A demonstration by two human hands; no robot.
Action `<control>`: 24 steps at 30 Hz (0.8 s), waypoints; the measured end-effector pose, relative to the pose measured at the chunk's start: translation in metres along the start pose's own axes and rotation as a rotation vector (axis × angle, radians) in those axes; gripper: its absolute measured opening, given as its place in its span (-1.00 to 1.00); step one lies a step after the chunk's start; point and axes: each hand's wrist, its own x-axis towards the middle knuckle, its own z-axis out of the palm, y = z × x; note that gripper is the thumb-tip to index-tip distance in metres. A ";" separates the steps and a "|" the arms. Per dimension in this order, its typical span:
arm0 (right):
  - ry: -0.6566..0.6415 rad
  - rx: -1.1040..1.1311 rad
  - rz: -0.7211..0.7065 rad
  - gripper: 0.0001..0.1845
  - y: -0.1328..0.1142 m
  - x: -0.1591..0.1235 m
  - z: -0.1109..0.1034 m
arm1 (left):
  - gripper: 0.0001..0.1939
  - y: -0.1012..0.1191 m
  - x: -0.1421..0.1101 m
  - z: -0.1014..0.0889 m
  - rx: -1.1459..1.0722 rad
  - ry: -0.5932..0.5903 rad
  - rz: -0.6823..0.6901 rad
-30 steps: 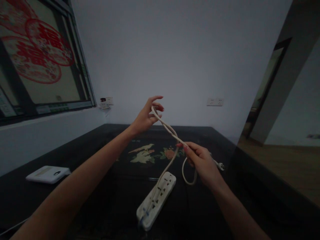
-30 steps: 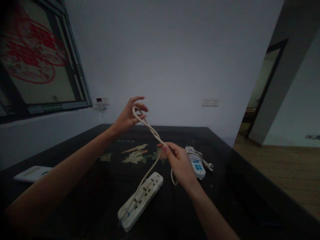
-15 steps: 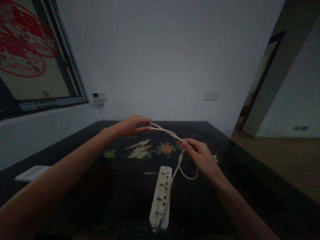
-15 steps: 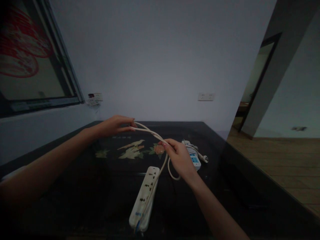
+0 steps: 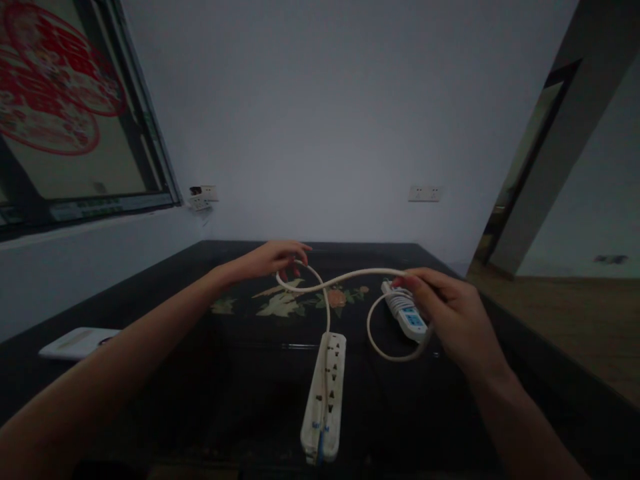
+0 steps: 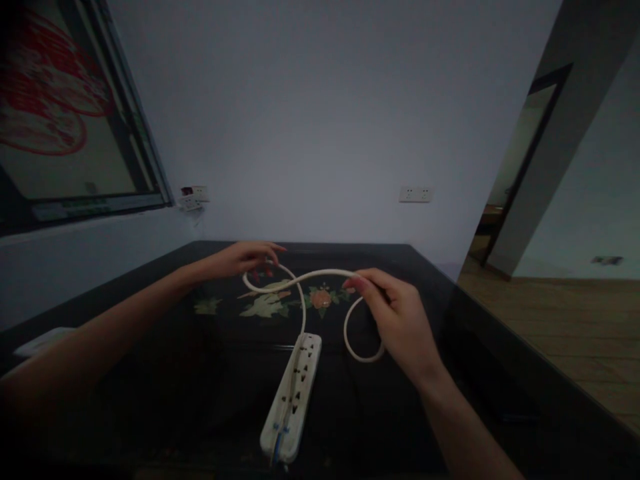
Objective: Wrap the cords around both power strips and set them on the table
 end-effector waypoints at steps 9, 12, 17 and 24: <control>-0.119 0.160 0.104 -0.70 -0.004 0.087 -0.036 | -0.79 0.063 -0.028 0.007 0.216 -0.120 0.288; -0.149 0.144 0.150 -0.74 0.008 0.119 -0.040 | -0.67 0.073 -0.031 0.012 0.291 -0.094 0.340; -0.373 0.030 0.171 -0.78 0.045 0.140 -0.020 | -0.65 0.086 -0.021 0.010 0.108 0.058 0.233; -0.604 -0.543 0.271 -0.59 0.129 0.120 -0.002 | -0.60 0.081 0.004 0.007 -0.213 0.433 0.181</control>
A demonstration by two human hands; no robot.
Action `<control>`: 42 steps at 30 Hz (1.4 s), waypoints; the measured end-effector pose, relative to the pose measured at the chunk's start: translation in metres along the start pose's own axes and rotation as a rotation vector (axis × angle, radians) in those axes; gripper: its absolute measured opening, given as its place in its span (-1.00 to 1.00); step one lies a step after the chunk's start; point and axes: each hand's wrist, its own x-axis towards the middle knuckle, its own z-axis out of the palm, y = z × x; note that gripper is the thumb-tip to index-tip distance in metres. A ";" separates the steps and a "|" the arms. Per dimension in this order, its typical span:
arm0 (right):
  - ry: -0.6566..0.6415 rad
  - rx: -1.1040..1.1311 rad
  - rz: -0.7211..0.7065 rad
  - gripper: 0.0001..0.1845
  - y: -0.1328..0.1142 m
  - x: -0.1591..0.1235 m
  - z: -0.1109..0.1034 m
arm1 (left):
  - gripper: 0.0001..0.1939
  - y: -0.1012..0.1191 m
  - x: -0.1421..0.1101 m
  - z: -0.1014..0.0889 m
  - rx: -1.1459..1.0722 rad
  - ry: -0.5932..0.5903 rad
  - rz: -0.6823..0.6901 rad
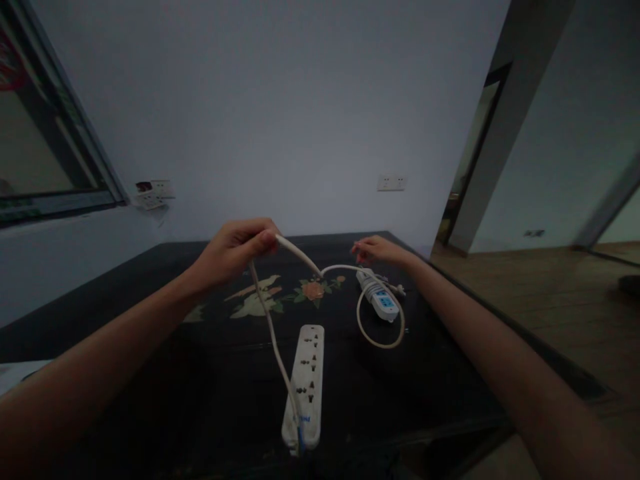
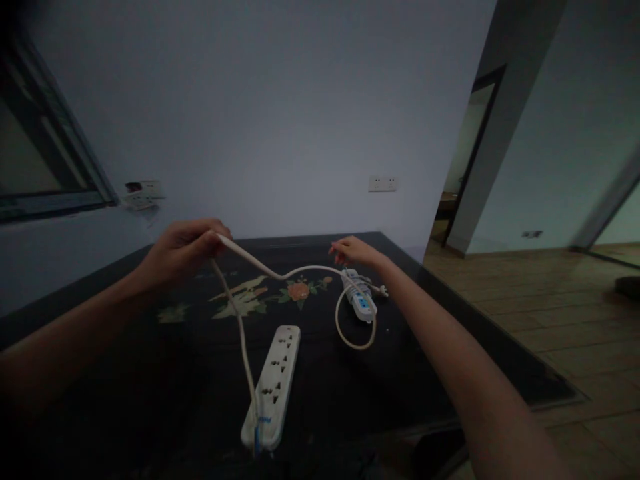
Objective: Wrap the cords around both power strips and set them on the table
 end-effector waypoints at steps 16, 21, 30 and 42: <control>0.106 -0.646 0.355 -0.68 0.119 -0.042 0.082 | -0.56 0.000 0.014 0.000 -0.528 0.221 -0.060; 0.132 -0.701 0.360 -0.71 0.120 -0.044 0.084 | -0.59 0.005 0.015 -0.007 -0.624 0.260 -0.075; 0.018 -0.737 -0.006 -0.74 0.074 -0.052 0.022 | -0.55 0.007 0.017 -0.016 -0.732 0.419 -0.235; -0.205 -0.515 -0.454 -0.71 -0.043 0.075 0.120 | -0.58 0.018 0.007 -0.030 -0.718 0.542 -0.284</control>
